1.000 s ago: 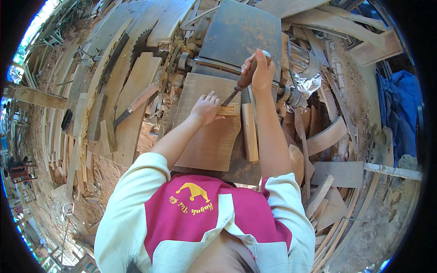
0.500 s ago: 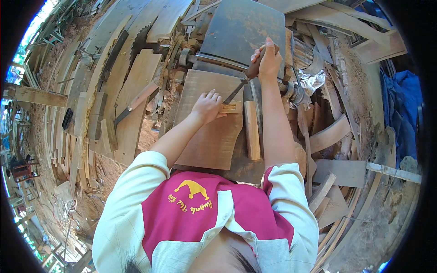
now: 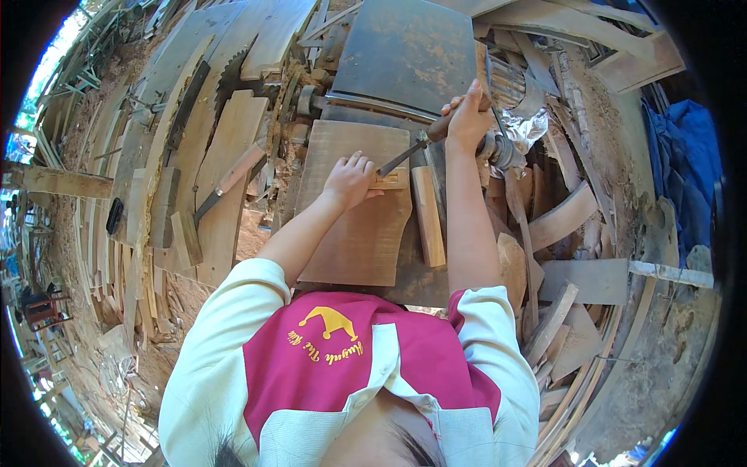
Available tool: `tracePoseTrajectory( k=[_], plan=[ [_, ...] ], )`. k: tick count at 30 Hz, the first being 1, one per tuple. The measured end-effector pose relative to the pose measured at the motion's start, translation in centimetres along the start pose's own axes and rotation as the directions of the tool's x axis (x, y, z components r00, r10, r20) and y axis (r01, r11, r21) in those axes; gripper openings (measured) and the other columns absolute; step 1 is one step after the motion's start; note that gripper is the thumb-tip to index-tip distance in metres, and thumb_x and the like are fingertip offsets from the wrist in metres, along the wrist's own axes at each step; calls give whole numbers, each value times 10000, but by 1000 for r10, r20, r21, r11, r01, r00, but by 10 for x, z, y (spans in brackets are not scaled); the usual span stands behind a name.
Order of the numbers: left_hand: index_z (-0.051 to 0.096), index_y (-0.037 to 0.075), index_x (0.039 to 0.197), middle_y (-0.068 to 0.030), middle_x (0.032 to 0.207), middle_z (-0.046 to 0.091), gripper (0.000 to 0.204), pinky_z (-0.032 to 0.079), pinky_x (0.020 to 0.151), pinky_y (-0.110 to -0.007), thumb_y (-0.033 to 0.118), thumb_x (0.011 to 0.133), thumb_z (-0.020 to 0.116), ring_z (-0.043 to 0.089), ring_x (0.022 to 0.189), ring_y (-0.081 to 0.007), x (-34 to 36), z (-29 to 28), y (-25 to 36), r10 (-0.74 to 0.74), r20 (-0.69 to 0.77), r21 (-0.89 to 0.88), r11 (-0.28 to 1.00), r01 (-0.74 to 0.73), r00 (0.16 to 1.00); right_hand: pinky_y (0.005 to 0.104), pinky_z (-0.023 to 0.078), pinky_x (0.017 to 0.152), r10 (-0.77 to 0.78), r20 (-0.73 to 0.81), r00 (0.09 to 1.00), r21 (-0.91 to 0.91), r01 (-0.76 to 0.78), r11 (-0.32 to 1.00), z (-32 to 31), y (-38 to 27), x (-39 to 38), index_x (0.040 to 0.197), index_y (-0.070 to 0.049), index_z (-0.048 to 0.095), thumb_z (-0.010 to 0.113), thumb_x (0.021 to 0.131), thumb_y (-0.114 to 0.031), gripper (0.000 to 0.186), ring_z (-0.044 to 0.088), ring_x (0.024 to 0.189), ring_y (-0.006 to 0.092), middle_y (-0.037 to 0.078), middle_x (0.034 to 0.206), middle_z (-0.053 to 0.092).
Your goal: The person carves a wooden workpiece on a workbench using a chisel and a wooden mallet.
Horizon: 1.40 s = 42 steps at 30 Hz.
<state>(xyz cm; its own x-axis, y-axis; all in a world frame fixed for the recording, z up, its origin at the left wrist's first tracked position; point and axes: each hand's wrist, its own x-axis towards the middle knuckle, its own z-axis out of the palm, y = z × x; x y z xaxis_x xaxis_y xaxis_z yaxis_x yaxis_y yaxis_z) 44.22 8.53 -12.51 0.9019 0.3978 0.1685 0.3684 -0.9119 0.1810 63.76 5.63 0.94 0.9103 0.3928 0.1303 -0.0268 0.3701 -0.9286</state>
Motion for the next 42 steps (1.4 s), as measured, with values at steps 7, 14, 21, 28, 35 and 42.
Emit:
tracePoseTrajectory(
  k=[7, 14, 21, 28, 35, 42],
  plan=[
    [496, 34, 998, -127, 1092, 538, 596, 392, 867, -387, 543, 704, 596, 452, 1145, -282, -1, 0, 0, -9, 21, 23, 1000, 9, 1000, 270, 409, 393, 11, -110, 994, 27, -9, 1000, -16, -5, -11, 743, -46, 433, 540, 876, -233, 253, 468, 394, 140, 51, 514, 464],
    [494, 28, 1003, -129, 1097, 536, 604, 389, 877, -390, 542, 702, 598, 447, 1151, -289, 0, 0, 0, -17, 14, 7, 1000, 17, 1000, 300, 459, 430, -172, -291, 941, -317, 75, 946, -52, 8, -21, 871, -10, 397, 595, 828, -156, 250, 543, 457, 178, 86, 656, 523],
    [515, 28, 995, -127, 1090, 546, 597, 391, 873, -382, 539, 698, 598, 447, 1146, -277, -1, 1, 0, -21, -11, 14, 1000, 21, 1000, 316, 486, 532, -48, -325, 945, -65, 28, 997, -89, 8, -38, 901, -21, 422, 584, 826, -122, 205, 573, 541, 186, 98, 669, 552],
    [512, 60, 1005, -121, 1085, 543, 591, 406, 866, -387, 541, 680, 619, 465, 1123, -280, -2, -1, -2, -36, -6, -9, 999, 35, 999, 339, 491, 595, 6, -189, 982, 226, 37, 973, -58, -26, -41, 695, -67, 442, 576, 836, -106, 198, 503, 511, 140, 44, 571, 498],
    [524, 90, 1037, -72, 1089, 538, 583, 429, 834, -379, 520, 663, 645, 455, 1123, -250, 0, -4, 0, -54, 4, -46, 997, 54, 999, 342, 501, 612, -166, 265, 950, 195, 116, 974, -25, -42, -57, 700, -53, 472, 565, 835, -71, 165, 495, 506, 125, 39, 569, 504],
    [530, 100, 1045, -66, 1063, 537, 587, 440, 818, -368, 513, 648, 658, 459, 1103, -242, -1, -2, -2, -60, -20, -45, 997, 59, 998, 311, 486, 631, -211, 669, 713, 230, 71, 971, -11, -40, -61, 740, -12, 512, 604, 794, -198, 214, 525, 537, 121, 55, 590, 529]
  ],
)
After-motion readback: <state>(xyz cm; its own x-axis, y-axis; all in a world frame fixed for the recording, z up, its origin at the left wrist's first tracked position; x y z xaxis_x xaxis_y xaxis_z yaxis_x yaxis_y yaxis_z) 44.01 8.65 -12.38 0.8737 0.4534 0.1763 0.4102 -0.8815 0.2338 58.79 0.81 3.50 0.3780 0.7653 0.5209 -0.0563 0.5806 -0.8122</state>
